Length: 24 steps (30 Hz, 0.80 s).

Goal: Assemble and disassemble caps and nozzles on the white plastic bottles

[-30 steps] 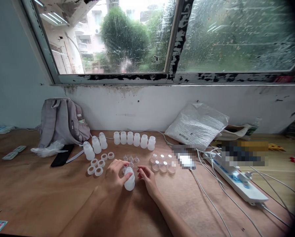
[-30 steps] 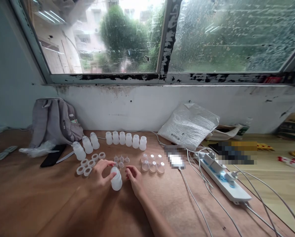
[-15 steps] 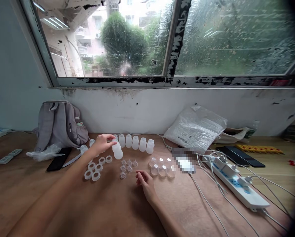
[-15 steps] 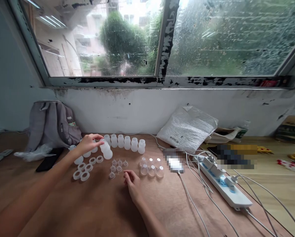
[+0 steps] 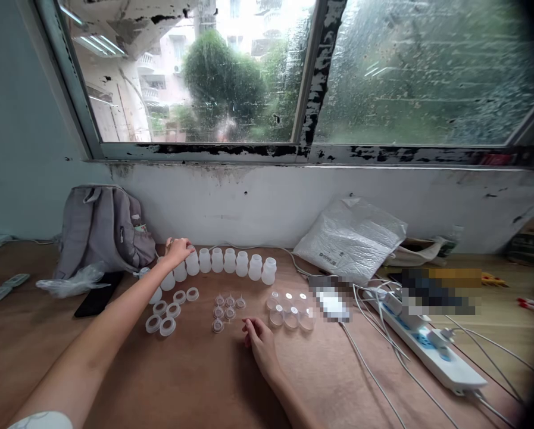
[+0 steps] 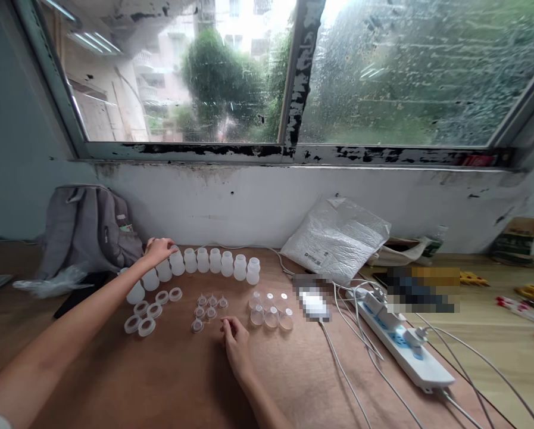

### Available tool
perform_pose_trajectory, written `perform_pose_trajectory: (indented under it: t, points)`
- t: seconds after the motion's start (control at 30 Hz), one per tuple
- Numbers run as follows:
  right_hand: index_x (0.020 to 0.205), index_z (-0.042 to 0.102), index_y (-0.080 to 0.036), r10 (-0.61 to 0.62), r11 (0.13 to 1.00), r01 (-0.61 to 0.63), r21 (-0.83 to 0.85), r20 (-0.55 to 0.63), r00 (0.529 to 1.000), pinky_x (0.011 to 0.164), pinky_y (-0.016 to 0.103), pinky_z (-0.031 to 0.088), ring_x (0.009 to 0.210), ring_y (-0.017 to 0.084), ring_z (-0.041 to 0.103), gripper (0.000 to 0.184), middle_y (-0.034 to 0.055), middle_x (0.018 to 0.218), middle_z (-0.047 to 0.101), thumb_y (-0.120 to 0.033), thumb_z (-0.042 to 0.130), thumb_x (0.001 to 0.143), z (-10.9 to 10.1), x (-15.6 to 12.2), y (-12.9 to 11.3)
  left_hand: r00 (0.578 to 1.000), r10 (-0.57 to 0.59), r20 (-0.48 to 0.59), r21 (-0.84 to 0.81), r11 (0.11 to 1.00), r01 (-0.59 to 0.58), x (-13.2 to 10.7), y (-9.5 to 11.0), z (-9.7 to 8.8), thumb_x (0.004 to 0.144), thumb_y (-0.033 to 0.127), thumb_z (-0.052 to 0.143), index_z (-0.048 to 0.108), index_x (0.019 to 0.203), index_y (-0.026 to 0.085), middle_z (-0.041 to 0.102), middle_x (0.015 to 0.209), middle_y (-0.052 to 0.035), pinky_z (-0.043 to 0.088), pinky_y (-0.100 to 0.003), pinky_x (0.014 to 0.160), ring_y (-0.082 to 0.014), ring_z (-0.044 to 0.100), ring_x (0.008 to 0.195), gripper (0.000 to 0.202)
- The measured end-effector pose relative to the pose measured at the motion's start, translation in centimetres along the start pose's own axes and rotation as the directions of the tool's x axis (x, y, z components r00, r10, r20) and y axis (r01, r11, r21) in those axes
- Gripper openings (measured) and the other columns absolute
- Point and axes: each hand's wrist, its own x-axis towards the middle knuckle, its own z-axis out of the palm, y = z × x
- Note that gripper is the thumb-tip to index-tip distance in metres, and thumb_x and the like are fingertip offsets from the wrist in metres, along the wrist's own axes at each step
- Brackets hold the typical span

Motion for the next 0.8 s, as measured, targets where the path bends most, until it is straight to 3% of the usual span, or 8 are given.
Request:
perform_pose_trajectory:
  t: [0.27, 0.47, 0.63, 0.73, 0.8]
  points:
    - [0.078, 0.058, -0.016, -0.003, 1.000, 0.004, -0.024, 0.017, 1.000, 0.044, 0.023, 0.039, 0.047, 0.012, 0.047, 0.031, 0.0018, 0.066, 0.054, -0.046, 0.047, 0.077, 0.0, 0.0, 0.1, 0.999, -0.039, -0.013, 0.033, 0.999, 0.039, 0.5, -0.6, 2.6, 0.075, 0.034, 0.045, 0.061, 0.093, 0.018, 0.068, 0.086, -0.0093, 0.018, -0.044, 0.096, -0.0269, 0.056, 0.093, 0.029]
    - [0.079, 0.058, -0.016, -0.003, 1.000, 0.003, -0.030, 0.015, 1.000, 0.043, 0.024, 0.040, 0.046, 0.012, 0.048, 0.033, 0.0027, 0.065, 0.055, -0.046, 0.047, 0.076, 0.0, 0.1, 0.3, 0.997, -0.007, -0.083, 0.042, 0.999, 0.011, -0.2, -0.5, 2.2, 0.078, 0.034, 0.041, 0.054, 0.105, 0.016, 0.063, 0.098, -0.0128, 0.024, -0.045, 0.091, -0.0293, 0.052, 0.099, 0.036]
    - [0.078, 0.059, -0.016, 0.000, 0.999, 0.000, -0.034, 0.006, 1.000, 0.043, 0.024, 0.040, 0.045, 0.013, 0.049, 0.034, 0.0023, 0.064, 0.056, -0.049, 0.049, 0.074, 0.1, 0.3, 0.7, 0.981, 0.159, -0.109, 0.052, 0.987, -0.154, -3.8, 0.7, 2.7, 0.082, 0.029, 0.032, 0.058, 0.096, 0.020, 0.064, 0.094, -0.0073, 0.022, -0.037, 0.095, -0.0212, 0.054, 0.092, 0.031]
    - [0.078, 0.059, -0.017, -0.015, 0.998, 0.016, -0.060, 0.007, 1.000, 0.043, 0.024, 0.040, 0.046, 0.013, 0.050, 0.033, 0.0018, 0.062, 0.056, -0.048, 0.048, 0.075, 0.2, 0.3, 1.2, 0.973, 0.221, -0.062, 0.062, 0.974, -0.217, -7.4, 1.1, 4.9, 0.078, 0.031, 0.041, 0.061, 0.085, 0.020, 0.065, 0.085, -0.0072, 0.023, -0.038, 0.094, -0.0222, 0.055, 0.088, 0.024]
    - [0.079, 0.059, -0.017, -0.040, 0.995, 0.042, -0.086, 0.020, 0.999, 0.044, 0.024, 0.041, 0.047, 0.013, 0.051, 0.031, 0.0014, 0.062, 0.056, -0.046, 0.047, 0.076, 0.2, 0.3, 1.4, 0.976, 0.214, -0.050, 0.068, 0.975, -0.210, -9.6, 1.1, 6.6, 0.074, 0.033, 0.048, 0.060, 0.090, 0.018, 0.064, 0.086, -0.0105, 0.022, -0.044, 0.093, -0.0264, 0.054, 0.090, 0.025]
